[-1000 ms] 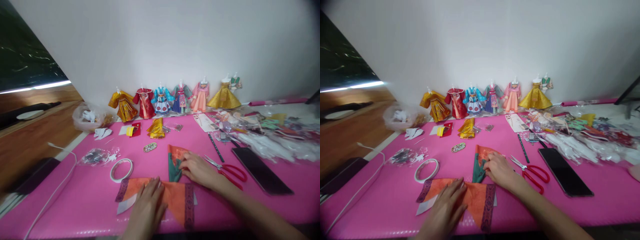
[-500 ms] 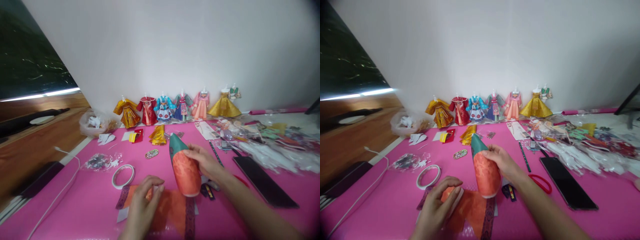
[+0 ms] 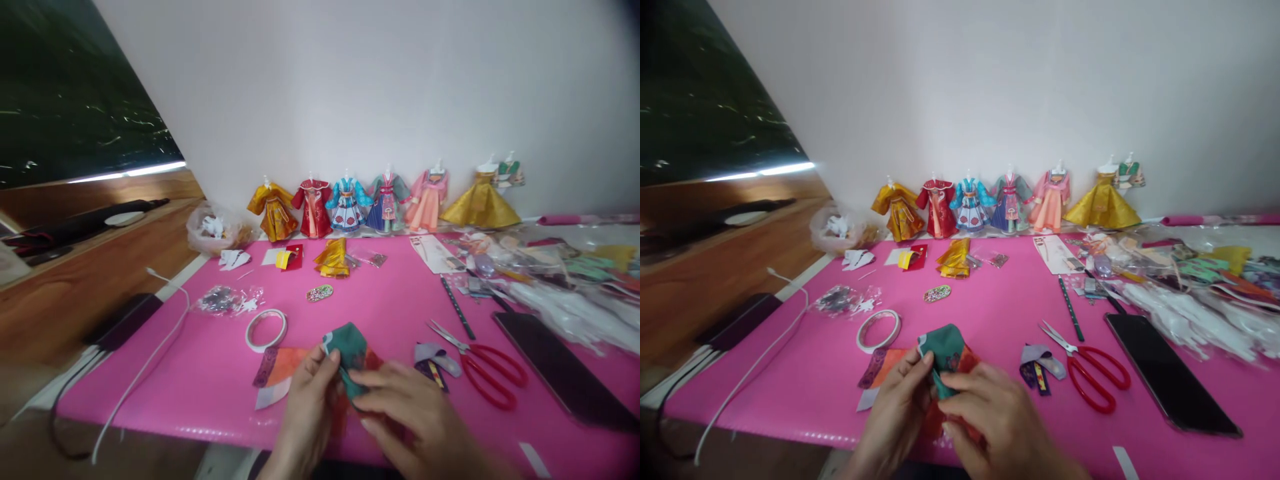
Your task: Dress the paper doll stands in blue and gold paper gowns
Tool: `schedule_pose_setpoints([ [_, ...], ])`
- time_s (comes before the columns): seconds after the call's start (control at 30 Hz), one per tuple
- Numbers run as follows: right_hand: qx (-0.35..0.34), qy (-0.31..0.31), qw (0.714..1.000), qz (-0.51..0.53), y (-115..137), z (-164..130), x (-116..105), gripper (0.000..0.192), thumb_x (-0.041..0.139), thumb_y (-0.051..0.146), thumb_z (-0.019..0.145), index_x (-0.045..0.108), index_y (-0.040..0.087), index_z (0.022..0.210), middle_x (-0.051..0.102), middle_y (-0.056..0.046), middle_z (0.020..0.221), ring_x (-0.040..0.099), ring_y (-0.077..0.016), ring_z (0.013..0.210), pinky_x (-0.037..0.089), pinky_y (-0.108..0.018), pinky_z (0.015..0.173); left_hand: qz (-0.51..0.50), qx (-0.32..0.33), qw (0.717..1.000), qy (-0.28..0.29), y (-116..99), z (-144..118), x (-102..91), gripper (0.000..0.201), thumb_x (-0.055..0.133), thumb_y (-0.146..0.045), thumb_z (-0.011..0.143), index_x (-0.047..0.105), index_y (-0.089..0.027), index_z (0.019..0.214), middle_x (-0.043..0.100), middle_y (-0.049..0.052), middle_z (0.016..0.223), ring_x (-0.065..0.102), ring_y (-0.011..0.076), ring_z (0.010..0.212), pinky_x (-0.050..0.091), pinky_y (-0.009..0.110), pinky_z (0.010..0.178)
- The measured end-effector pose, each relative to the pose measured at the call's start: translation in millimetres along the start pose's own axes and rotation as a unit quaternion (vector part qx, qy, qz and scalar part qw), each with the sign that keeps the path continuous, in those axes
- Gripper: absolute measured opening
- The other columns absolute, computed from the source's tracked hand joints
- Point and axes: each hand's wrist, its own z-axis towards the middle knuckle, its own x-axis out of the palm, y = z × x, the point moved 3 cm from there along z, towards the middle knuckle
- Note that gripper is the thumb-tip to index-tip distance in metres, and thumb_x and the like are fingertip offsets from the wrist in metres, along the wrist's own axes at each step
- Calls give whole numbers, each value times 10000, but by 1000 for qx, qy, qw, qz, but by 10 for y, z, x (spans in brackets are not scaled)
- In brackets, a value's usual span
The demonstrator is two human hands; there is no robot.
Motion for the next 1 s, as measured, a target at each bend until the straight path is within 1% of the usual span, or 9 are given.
schedule_pose_setpoints([
  [0.1, 89, -37, 994, 52, -107, 0, -67, 110, 560, 203, 893, 661, 241, 914, 744, -42, 824, 683, -184, 724, 521, -293, 668, 24, -11, 1000, 6, 7, -20, 13, 324, 820, -423, 682, 695, -149, 802, 711, 48, 732, 688, 205, 748, 546, 294, 690],
  [0.23, 205, -39, 978, 28, -228, 56, -76, 90, 675, 289, 815, 620, 245, 872, 673, -29, 791, 619, -191, 692, 481, -308, 641, 87, -16, 995, 40, 32, -78, 65, 336, 781, -481, 707, 739, -156, 787, 709, 68, 786, 667, 223, 791, 538, 320, 718],
  [0.33, 220, -26, 974, 37, -243, 99, -60, 127, 642, 297, 840, 579, 237, 747, 636, -12, 745, 589, -175, 681, 442, -295, 631, 136, 19, 989, 60, 28, -94, 67, 294, 761, -457, 739, 765, -164, 767, 682, 78, 918, 629, 221, 886, 508, 315, 801],
  [0.43, 229, -14, 968, 98, -259, 122, -82, 213, 577, 305, 888, 601, 223, 693, 626, 2, 680, 574, -152, 624, 421, -273, 599, 178, 48, 980, 75, 9, -62, 34, 277, 753, -435, 754, 756, -162, 704, 619, 54, 848, 581, 190, 845, 482, 287, 777],
  [0.53, 262, -4, 946, 189, -304, 119, -126, 249, 544, 342, 901, 650, 208, 719, 646, -7, 690, 589, -155, 643, 441, -260, 603, 195, 35, 977, 77, -13, -8, 1, 325, 760, -454, 745, 693, -150, 651, 557, 9, 709, 515, 131, 684, 453, 244, 669],
  [0.63, 298, 6, 916, 270, -341, 99, -144, 297, 517, 406, 913, 666, 195, 766, 661, -20, 726, 605, -166, 689, 467, -264, 635, 176, 13, 983, 43, -47, 33, -22, 364, 747, -489, 754, 612, -160, 674, 507, -40, 604, 431, 81, 548, 376, 187, 531],
  [0.77, 315, 11, 897, 309, -285, 96, -128, 272, 538, 428, 889, 663, 196, 824, 676, -30, 771, 631, -179, 742, 491, -280, 680, 197, -7, 980, 22, -84, 49, -6, 369, 687, -526, 802, 587, -179, 724, 480, -70, 518, 319, 53, 409, 232, 174, 394],
  [0.9, 325, 15, 907, 267, -186, 115, -78, 212, 706, 275, 730, 612, 209, 909, 695, -28, 853, 651, -191, 784, 507, -292, 707, 215, 32, 975, 52, -121, 30, 86, 269, 766, -419, 756, 681, -164, 749, 585, -28, 667, 491, 80, 578, 397, 181, 556],
  [1.0, 326, 14, 905, 273, -189, 101, -33, 189, 694, 224, 736, 563, 207, 871, 661, -10, 815, 618, -164, 731, 478, -265, 648, 215, 59, 970, 97, -123, 12, 155, 195, 798, -338, 724, 716, -162, 706, 628, 5, 768, 569, 132, 762, 455, 231, 735],
])
